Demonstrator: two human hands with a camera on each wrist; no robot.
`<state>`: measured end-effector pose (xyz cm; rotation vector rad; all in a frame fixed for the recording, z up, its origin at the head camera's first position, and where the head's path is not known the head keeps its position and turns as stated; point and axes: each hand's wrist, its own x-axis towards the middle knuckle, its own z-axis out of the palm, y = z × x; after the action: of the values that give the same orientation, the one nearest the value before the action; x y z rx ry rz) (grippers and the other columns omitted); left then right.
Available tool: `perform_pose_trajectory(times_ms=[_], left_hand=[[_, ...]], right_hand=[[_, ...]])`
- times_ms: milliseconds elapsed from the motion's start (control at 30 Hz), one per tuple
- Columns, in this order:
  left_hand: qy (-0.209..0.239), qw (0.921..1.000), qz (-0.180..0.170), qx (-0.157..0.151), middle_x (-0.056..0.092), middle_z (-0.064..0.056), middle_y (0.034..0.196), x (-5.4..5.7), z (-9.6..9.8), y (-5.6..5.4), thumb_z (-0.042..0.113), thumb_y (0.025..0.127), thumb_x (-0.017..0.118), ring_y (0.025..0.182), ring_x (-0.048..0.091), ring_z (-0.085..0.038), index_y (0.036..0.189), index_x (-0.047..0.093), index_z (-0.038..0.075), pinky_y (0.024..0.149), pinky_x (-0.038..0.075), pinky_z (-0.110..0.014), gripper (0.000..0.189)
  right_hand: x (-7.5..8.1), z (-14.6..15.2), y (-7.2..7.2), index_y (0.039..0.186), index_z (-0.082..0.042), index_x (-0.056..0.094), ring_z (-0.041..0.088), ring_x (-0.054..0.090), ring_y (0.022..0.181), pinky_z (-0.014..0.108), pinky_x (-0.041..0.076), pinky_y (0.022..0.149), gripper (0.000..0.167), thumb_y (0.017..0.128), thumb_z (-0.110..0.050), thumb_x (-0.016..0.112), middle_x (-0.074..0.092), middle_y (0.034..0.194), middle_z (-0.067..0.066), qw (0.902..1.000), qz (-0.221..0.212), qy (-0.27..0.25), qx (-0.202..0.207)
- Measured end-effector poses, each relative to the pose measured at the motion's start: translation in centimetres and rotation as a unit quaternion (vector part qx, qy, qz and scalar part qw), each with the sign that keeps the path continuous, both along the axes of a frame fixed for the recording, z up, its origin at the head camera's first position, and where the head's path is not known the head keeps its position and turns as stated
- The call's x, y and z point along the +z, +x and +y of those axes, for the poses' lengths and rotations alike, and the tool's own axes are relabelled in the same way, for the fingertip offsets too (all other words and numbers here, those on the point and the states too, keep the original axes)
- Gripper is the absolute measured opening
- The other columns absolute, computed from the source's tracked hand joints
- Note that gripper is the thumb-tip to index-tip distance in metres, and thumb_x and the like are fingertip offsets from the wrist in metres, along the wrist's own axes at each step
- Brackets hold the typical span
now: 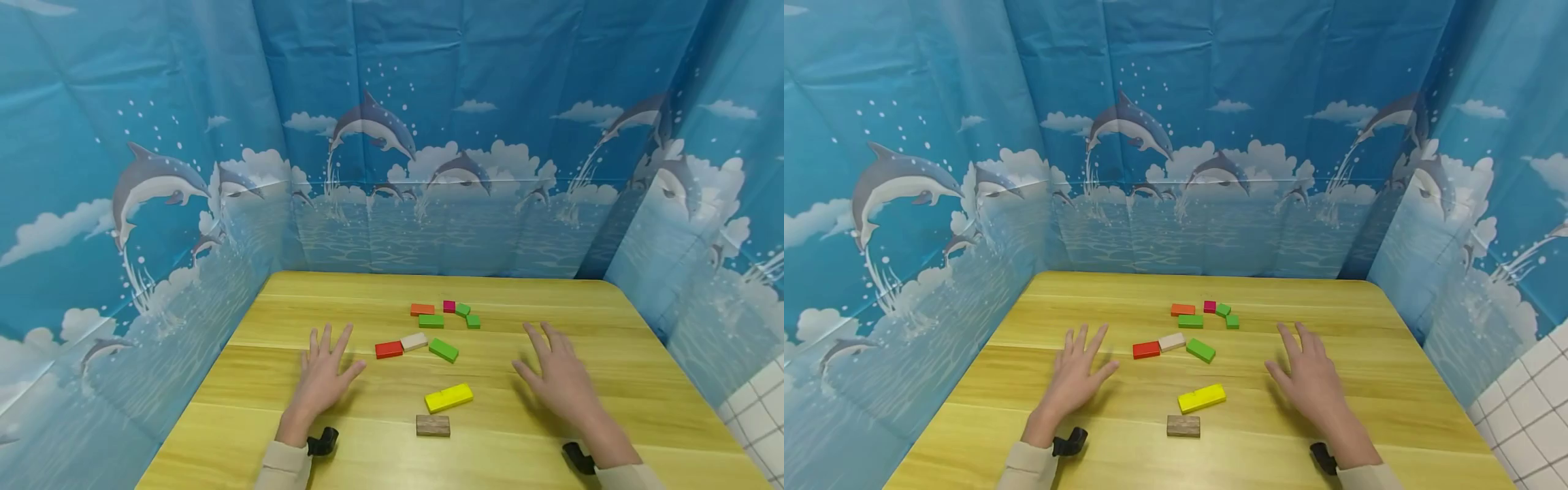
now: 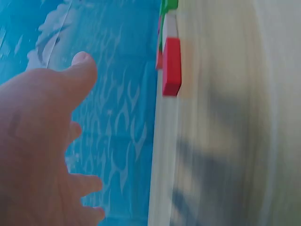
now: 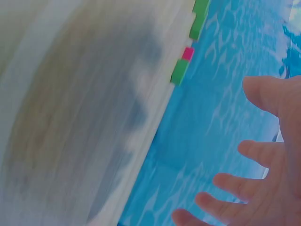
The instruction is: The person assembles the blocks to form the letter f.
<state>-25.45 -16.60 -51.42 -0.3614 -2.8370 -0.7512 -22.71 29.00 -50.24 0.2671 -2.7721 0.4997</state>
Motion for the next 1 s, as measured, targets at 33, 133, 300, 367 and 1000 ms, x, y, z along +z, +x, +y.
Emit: perform_pose_trajectory(times_ms=[33,133,300,367,1000], left_hand=[[0.003,1.0,-0.003,-0.005,0.006,-0.014,0.167,0.0,0.2,0.1,0.057,0.097,0.059,0.151,-0.005,-0.043,0.162,0.017,0.037,0.108,0.01,-0.077,0.08],[0.016,0.9994,-0.015,-0.027,0.009,-0.012,0.167,0.1,0.6,0.3,0.058,0.096,0.06,0.152,-0.001,-0.042,0.162,0.019,0.035,0.109,0.013,-0.075,0.081],[0.033,0.9968,-0.026,-0.067,0.015,-0.014,0.166,0.2,1.6,0.8,0.057,0.096,0.061,0.151,0.007,-0.044,0.161,0.016,0.041,0.109,0.018,-0.073,0.081],[0.043,0.995,-0.028,-0.085,0.019,-0.016,0.165,0.3,2.1,1.1,0.055,0.096,0.061,0.15,0.011,-0.046,0.16,0.015,0.043,0.108,0.021,-0.074,0.08],[0.192,0.9611,-0.115,-0.161,0.045,-0.009,0.153,-0.4,6.5,4.7,0.036,0.095,0.072,0.138,0.044,-0.031,0.156,0.039,0.02,0.11,0.037,-0.055,0.072]], right_hand=[[0.0,-0.3,0.0,0.161,-0.014,0.025,0.055,0.027,0.137,0.077,0.035,0.091,0.082,0.097,-0.044,0.066,0.022,0.158,0.029,1.0,-0.002,-0.002,0.005],[0.1,-1.3,0.1,0.159,-0.014,0.031,0.053,0.031,0.137,0.074,0.038,0.093,0.078,0.095,-0.038,0.07,0.027,0.157,0.028,0.9997,0.001,-0.009,0.024],[0.3,-3.1,0.4,0.155,-0.016,0.038,0.048,0.036,0.136,0.069,0.043,0.093,0.073,0.094,-0.035,0.073,0.034,0.155,0.023,0.9983,-0.001,-0.018,0.055],[0.3,-3.9,0.6,0.154,-0.017,0.04,0.046,0.038,0.135,0.067,0.044,0.094,0.071,0.094,-0.035,0.073,0.037,0.153,0.021,0.9975,-0.007,-0.022,0.067],[-0.7,-9.6,3.8,0.142,-0.028,0.057,0.013,0.058,0.111,0.04,0.054,0.088,0.063,0.085,-0.03,0.084,0.056,0.129,-0.008,0.9849,-0.047,-0.081,0.146]])
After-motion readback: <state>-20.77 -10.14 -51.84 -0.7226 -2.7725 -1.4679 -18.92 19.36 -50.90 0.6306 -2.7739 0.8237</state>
